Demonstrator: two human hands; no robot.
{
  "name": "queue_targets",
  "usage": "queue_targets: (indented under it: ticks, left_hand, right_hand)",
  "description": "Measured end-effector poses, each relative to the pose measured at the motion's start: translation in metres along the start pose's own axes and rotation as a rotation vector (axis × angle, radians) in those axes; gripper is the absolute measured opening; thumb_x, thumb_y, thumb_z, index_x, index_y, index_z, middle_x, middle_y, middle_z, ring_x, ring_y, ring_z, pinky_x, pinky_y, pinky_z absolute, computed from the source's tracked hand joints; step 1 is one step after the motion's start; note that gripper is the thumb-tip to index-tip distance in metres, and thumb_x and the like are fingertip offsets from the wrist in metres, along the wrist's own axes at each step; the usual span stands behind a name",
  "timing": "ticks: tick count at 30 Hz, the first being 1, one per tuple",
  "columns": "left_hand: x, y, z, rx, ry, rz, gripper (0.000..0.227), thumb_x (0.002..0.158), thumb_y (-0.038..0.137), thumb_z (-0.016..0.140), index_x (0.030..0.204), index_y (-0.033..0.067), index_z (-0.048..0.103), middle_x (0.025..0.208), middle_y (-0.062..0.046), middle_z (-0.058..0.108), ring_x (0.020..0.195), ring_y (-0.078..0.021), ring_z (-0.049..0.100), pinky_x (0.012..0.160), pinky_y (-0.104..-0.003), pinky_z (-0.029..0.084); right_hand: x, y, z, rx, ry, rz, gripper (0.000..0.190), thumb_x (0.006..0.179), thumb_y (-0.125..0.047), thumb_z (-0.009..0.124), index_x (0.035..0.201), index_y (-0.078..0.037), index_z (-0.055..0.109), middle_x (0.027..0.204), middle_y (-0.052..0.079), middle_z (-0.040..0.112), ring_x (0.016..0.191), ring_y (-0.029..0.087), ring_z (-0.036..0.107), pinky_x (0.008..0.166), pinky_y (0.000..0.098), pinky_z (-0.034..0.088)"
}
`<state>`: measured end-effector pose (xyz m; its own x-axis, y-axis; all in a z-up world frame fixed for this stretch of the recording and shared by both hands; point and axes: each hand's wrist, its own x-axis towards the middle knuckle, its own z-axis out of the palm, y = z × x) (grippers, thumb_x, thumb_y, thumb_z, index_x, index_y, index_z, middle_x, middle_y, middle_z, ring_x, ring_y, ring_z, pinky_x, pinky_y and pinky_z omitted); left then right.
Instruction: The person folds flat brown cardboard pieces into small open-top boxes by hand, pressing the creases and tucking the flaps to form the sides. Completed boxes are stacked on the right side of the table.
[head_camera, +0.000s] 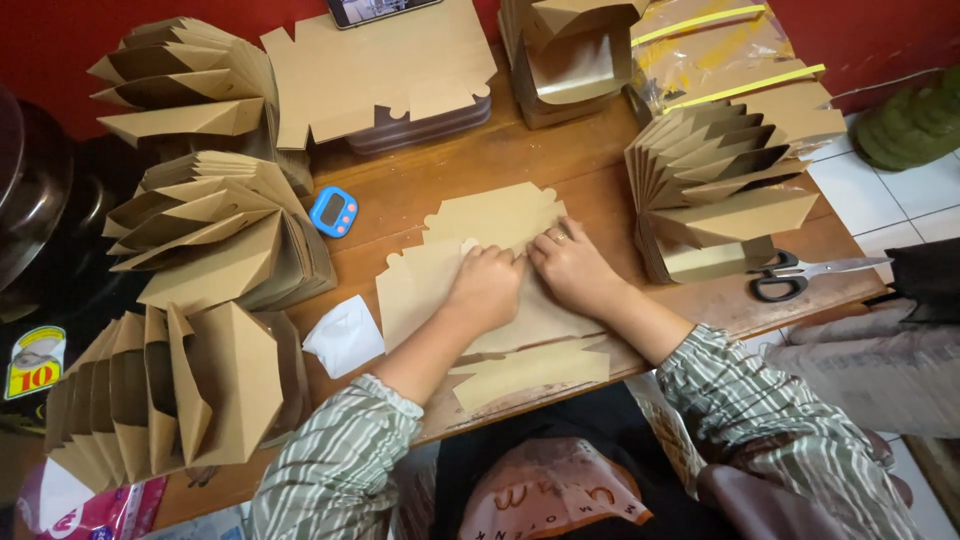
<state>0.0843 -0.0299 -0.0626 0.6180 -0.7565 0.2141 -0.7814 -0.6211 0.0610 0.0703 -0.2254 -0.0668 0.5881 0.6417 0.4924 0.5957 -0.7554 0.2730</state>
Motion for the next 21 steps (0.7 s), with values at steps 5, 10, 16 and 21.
queue_targets:
  ticks: [5, 10, 16, 21]
  left_hand:
    - [-0.001, -0.025, -0.076, -0.282, -0.239, -0.202, 0.048, 0.084, 0.02, 0.06, 0.131, 0.0099, 0.064, 0.13, -0.016, 0.063, 0.125, -0.0401, 0.055, 0.101, -0.059, 0.041]
    - [-0.006, -0.058, -0.088, -0.339, -0.274, -0.455, 0.069, 0.096, 0.042, 0.063, 0.151, 0.0073, 0.043, 0.145, -0.026, 0.052, 0.138, -0.0463, 0.046, 0.111, -0.067, 0.031]
    - [-0.005, -0.065, -0.073, -0.478, -0.261, -0.464, 0.037, 0.09, 0.027, 0.072, 0.123, 0.0123, 0.067, 0.124, -0.016, 0.071, 0.121, -0.0389, 0.064, 0.104, -0.054, 0.047]
    - [0.006, -0.056, -0.046, -0.307, -0.232, -0.291, 0.024, 0.09, 0.033, 0.07, 0.112, 0.022, 0.066, 0.11, -0.003, 0.073, 0.107, -0.0295, 0.07, 0.097, -0.049, 0.049]
  right_hand:
    - [-0.006, 0.015, 0.025, 0.006, 0.035, -0.01, 0.01, 0.088, -0.015, 0.058, 0.088, -0.008, 0.065, 0.079, 0.006, 0.061, 0.079, 0.022, 0.064, 0.096, 0.045, 0.045]
    - [-0.003, 0.028, 0.008, 0.046, 0.083, 0.052, 0.015, 0.096, -0.019, 0.053, 0.084, -0.012, 0.058, 0.071, 0.005, 0.059, 0.068, 0.021, 0.066, 0.096, 0.0439, 0.045]
    - [0.034, 0.02, -0.044, 0.266, -0.295, 0.247, 0.014, 0.082, -0.023, 0.055, 0.092, -0.014, 0.061, 0.075, 0.008, 0.071, 0.076, 0.028, 0.073, 0.098, 0.0502, 0.036]
    - [0.07, 0.021, -0.043, 0.271, -0.825, 0.315, 0.057, 0.086, -0.039, 0.072, 0.136, -0.014, 0.06, 0.117, 0.011, 0.075, 0.115, 0.036, 0.067, 0.113, 0.0751, 0.008]
